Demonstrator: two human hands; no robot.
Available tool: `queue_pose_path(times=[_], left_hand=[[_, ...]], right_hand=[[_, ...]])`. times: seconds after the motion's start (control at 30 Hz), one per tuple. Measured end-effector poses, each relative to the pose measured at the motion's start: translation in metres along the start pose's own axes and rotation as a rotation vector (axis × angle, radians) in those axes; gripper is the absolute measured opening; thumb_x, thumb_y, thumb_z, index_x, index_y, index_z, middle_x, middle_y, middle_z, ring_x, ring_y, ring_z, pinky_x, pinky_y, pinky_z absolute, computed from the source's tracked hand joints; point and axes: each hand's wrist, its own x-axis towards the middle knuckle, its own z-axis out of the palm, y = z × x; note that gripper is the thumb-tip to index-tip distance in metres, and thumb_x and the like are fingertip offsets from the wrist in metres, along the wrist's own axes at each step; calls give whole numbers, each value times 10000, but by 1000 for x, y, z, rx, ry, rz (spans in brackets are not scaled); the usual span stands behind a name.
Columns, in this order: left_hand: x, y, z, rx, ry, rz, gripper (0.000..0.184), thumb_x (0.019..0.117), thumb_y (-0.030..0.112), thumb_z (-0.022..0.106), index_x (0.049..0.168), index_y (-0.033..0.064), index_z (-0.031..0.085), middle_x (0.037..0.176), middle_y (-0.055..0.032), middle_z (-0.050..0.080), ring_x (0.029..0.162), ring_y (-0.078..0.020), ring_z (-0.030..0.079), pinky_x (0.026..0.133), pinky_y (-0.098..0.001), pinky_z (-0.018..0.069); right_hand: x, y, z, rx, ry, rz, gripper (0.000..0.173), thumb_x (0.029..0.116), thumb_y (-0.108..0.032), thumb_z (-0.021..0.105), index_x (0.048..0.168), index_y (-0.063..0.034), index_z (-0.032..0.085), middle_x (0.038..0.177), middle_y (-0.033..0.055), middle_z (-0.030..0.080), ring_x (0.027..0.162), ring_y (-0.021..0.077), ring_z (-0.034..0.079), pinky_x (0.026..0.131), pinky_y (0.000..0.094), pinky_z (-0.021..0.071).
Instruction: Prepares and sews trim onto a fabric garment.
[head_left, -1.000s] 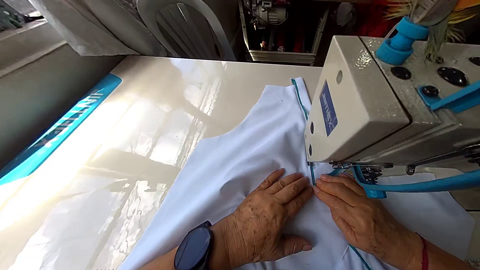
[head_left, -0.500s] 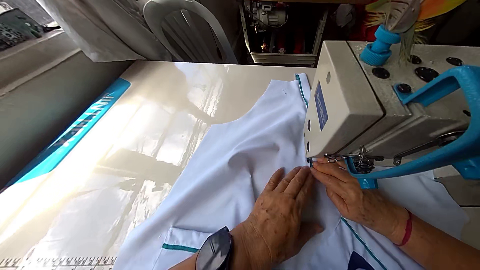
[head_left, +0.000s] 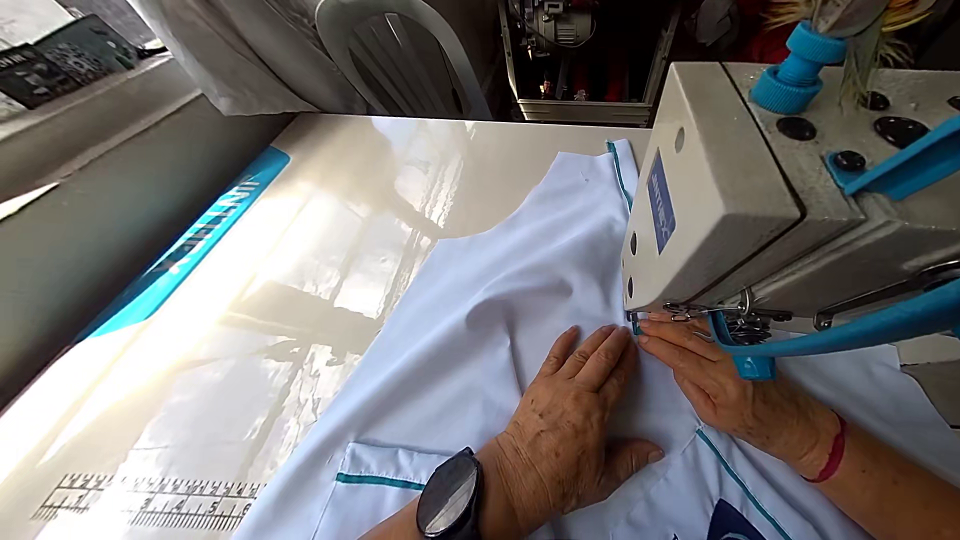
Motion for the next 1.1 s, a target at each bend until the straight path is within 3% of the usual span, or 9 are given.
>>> queue_pose_path(times=[0.13,0.33,0.8,0.97,1.1], left_hand=[[1,-2,0,-22,-1,-6,781,943,698,409,1335,77,674,1398,-97,649,1351,-289,573,1118,-497,439],[10,-17,0,-37,-17,22,769,941,701,415,1317,88,686,1406,-78,645,1372,-264,553,1135,-513,417],[16,-24,-2,-57,-31,39,741,938,675,441,1295,77,696,1405,-80,645,1365,-272,560,1120,-526,428],[15,-26,-1,-44,-20,59,738,949,679,415,1299,92,694,1401,-82,647,1364,-269,561,1114,-523,434],[19,-21,-4,-12,-27,50,739,939,706,408,1344,143,663,1380,-73,659,1353,-283,570,1092,-548,452]], right_hand=[[0,-1,1,16,2,25,367,974,-67,442,1124,-102,775,1157,76,763,1193,200,673,1042,336,488],[2,2,8,58,17,88,347,962,-76,462,1100,-72,780,1160,102,756,1146,199,693,1007,308,521],[0,1,10,-15,9,170,334,939,-112,484,1031,-84,804,1084,83,781,1040,212,733,898,350,565],[4,2,10,31,34,107,338,936,-68,473,1060,-48,787,1098,91,778,1074,168,721,958,255,533],[3,2,7,30,10,153,296,922,-111,484,958,-84,776,1021,79,777,1000,184,735,875,329,575]])
